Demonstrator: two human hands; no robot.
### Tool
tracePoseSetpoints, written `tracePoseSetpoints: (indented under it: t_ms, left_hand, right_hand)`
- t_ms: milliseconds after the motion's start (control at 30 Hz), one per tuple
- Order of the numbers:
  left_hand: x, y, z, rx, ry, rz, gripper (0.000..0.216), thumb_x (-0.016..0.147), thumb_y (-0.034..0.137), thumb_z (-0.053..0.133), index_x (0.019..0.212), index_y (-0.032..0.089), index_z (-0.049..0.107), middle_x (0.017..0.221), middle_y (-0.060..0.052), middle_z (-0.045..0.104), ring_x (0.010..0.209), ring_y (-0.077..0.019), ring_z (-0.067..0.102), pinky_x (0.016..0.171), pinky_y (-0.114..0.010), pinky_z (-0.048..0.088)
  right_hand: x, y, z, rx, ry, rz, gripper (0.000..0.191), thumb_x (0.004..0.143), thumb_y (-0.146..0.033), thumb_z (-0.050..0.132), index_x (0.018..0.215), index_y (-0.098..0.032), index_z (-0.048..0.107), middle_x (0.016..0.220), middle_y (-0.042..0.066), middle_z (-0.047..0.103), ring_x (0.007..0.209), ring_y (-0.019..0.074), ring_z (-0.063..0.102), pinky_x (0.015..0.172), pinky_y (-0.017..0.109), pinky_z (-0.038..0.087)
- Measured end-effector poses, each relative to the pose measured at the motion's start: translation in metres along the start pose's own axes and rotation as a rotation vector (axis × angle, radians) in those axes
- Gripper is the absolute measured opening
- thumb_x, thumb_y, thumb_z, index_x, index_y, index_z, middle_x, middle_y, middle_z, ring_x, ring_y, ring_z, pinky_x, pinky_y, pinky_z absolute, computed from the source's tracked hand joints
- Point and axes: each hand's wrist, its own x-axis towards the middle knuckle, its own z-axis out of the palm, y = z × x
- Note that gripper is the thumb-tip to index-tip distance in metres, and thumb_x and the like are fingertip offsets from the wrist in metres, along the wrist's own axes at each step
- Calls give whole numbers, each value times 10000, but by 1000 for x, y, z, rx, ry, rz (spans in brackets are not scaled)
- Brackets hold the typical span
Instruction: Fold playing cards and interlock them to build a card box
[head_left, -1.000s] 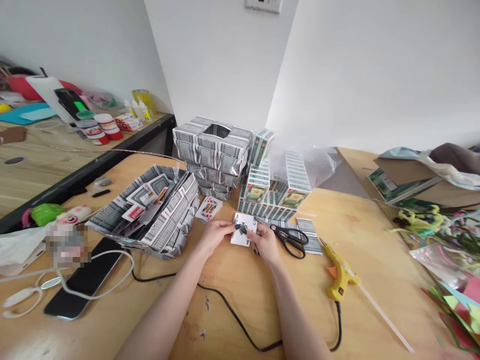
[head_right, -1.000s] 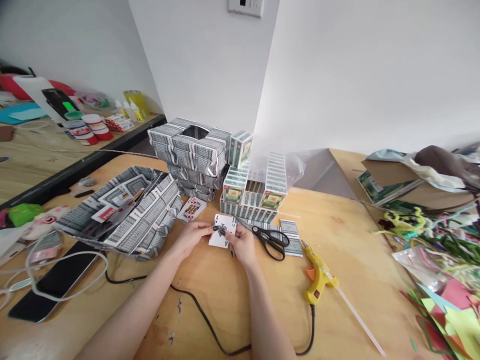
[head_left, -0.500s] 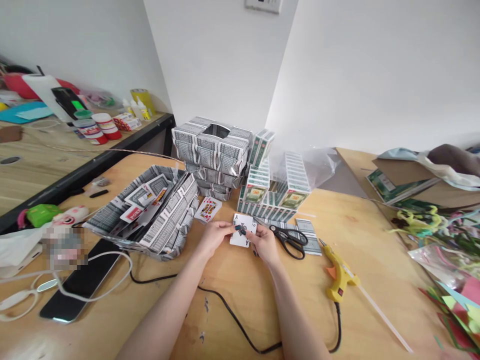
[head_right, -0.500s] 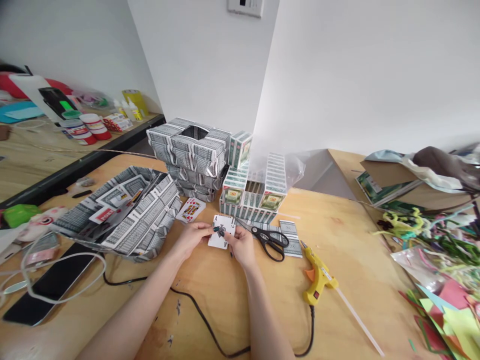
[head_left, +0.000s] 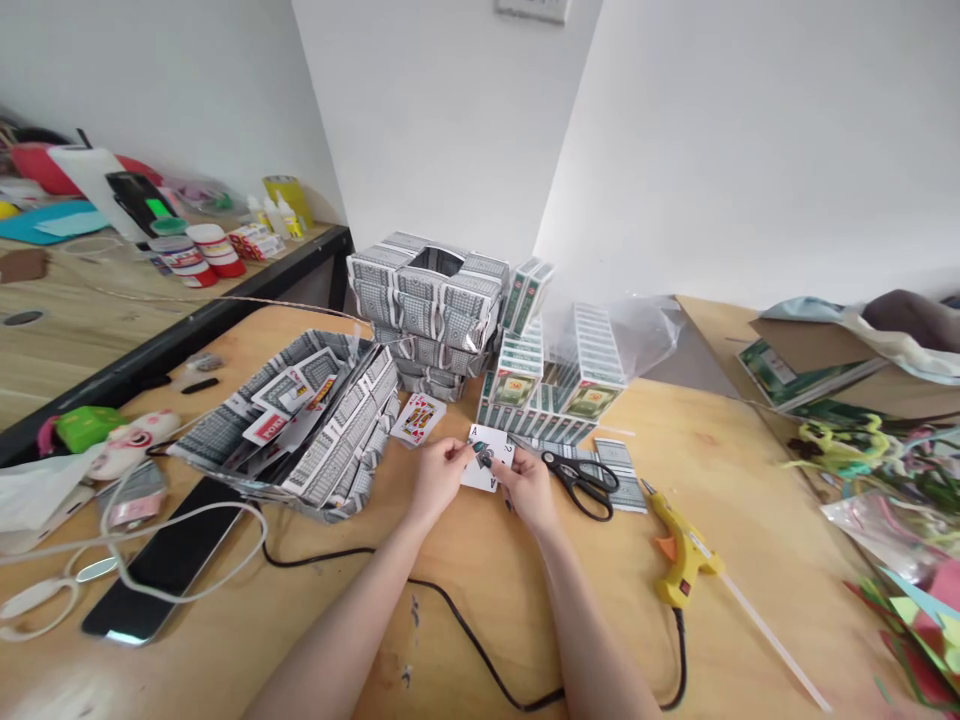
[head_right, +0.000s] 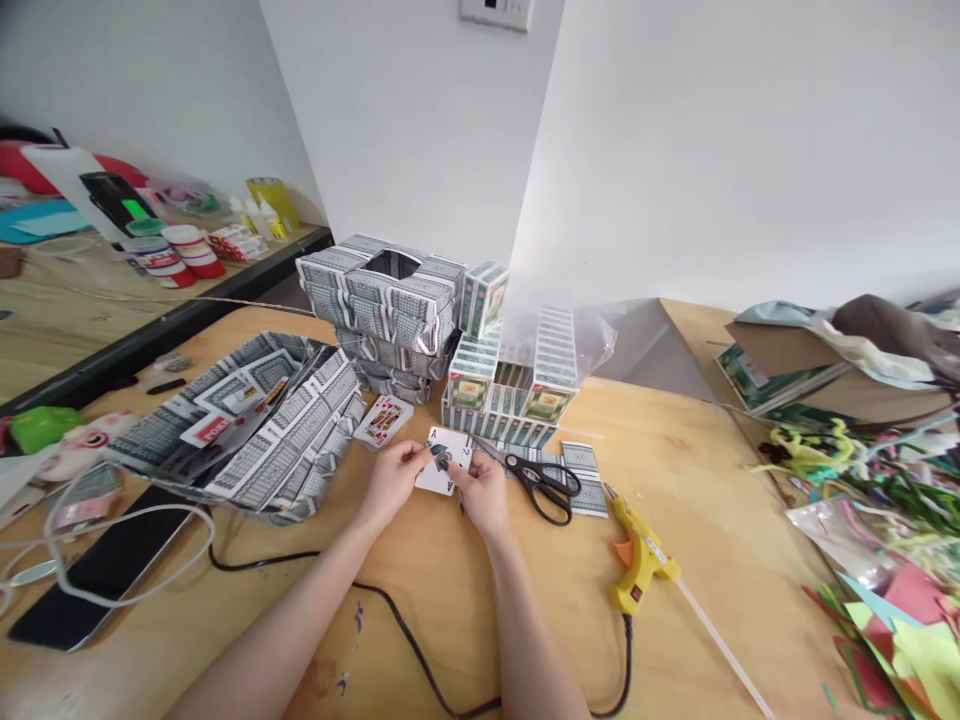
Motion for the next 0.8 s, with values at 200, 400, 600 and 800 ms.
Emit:
tracePoseSetpoints:
  t_ms: [200, 400, 600, 800]
  left_hand:
    - [-8, 5, 5, 204, 54, 189, 239, 772, 306, 439, 574, 185, 383, 511, 47, 395, 510, -97, 377, 501, -206, 281]
    - [-7, 6, 4, 252, 80, 204, 267, 790, 336, 417, 566, 191, 418, 519, 21, 457, 533, -117, 410, 524, -218, 269]
    - [-7, 6, 2, 284, 116, 232, 308, 789, 351, 413, 527, 190, 403, 465, 25, 417, 495, -110, 380, 504, -224, 239]
    - [-3, 1, 0, 218, 59, 198, 368, 783, 421, 413, 505, 180, 403, 451, 26, 409, 479, -100, 362, 482, -225, 236]
  right_hand:
    - [-2, -1, 1, -23, -12, -16, 327, 584, -426, 703, 674, -146, 560, 452, -55, 468, 336, 33, 276, 327, 186, 173]
    - [-5, 1, 4, -7, 4, -30, 347, 590, -447, 697, 685, -163, 523, 460, -59, 475, 313, 28, 274, 305, 181, 175]
    - [-5, 2, 4, 21, -25, -23, 340, 585, -430, 708, 673, -160, 520, 466, -63, 476, 308, 22, 270, 297, 177, 180]
    - [-6, -2, 6, 30, -20, 17, 336, 575, -427, 712, 694, -157, 552, 485, -60, 493, 324, 21, 244, 309, 183, 166]
